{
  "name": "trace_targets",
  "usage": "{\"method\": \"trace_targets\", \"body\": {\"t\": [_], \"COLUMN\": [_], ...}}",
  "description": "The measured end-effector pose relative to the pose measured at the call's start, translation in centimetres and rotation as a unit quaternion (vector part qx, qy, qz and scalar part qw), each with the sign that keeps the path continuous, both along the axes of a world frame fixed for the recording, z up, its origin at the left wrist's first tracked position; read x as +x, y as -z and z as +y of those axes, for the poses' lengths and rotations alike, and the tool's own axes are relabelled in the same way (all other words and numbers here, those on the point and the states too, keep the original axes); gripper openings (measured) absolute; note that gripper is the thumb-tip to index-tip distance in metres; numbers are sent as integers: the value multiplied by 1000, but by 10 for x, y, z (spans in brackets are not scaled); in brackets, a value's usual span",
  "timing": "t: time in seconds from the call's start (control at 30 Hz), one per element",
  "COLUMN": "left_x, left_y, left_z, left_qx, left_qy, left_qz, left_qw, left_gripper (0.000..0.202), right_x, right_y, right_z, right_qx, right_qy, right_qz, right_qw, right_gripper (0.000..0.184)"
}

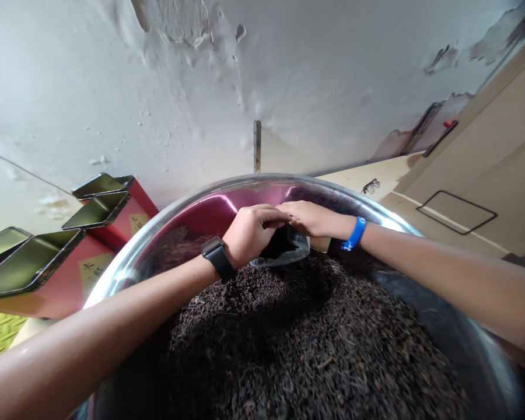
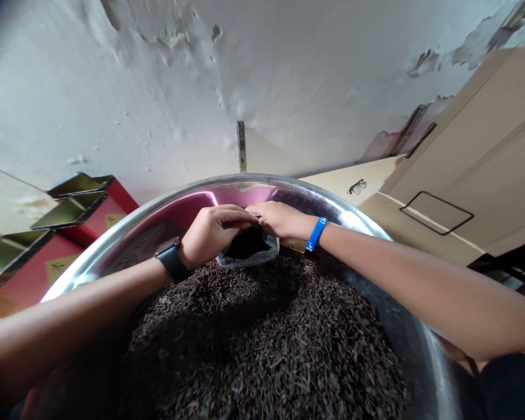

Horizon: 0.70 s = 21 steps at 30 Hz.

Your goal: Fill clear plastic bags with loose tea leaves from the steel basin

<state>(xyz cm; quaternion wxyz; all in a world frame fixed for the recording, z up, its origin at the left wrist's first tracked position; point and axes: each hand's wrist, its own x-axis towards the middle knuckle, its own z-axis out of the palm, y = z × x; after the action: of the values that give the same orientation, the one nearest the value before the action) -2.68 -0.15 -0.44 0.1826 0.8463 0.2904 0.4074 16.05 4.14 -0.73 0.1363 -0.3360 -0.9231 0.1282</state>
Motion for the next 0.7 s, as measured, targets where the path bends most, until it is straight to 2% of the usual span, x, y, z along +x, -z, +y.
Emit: {"method": "trace_targets", "body": {"t": [0.1, 0.23, 0.43, 0.7], "left_x": [0, 0, 1, 4], "left_y": [2, 1, -1, 8], "left_z": [1, 2, -1, -1], "left_qx": [0, 4, 9, 25], "left_qy": [14, 13, 3, 11], "left_qz": [7, 24, 59, 109], "left_qw": [1000, 1000, 998, 994], "left_gripper": [28, 29, 25, 26], "right_x": [0, -1, -2, -2], "right_y": [1, 0, -3, -3], "right_z": [2, 1, -2, -5], "right_qx": [10, -4, -23, -5], "right_qy": [-30, -19, 4, 18], "right_qz": [18, 22, 14, 15], "right_qw": [999, 1000, 1000, 1000], "right_gripper": [15, 15, 27, 37]}}
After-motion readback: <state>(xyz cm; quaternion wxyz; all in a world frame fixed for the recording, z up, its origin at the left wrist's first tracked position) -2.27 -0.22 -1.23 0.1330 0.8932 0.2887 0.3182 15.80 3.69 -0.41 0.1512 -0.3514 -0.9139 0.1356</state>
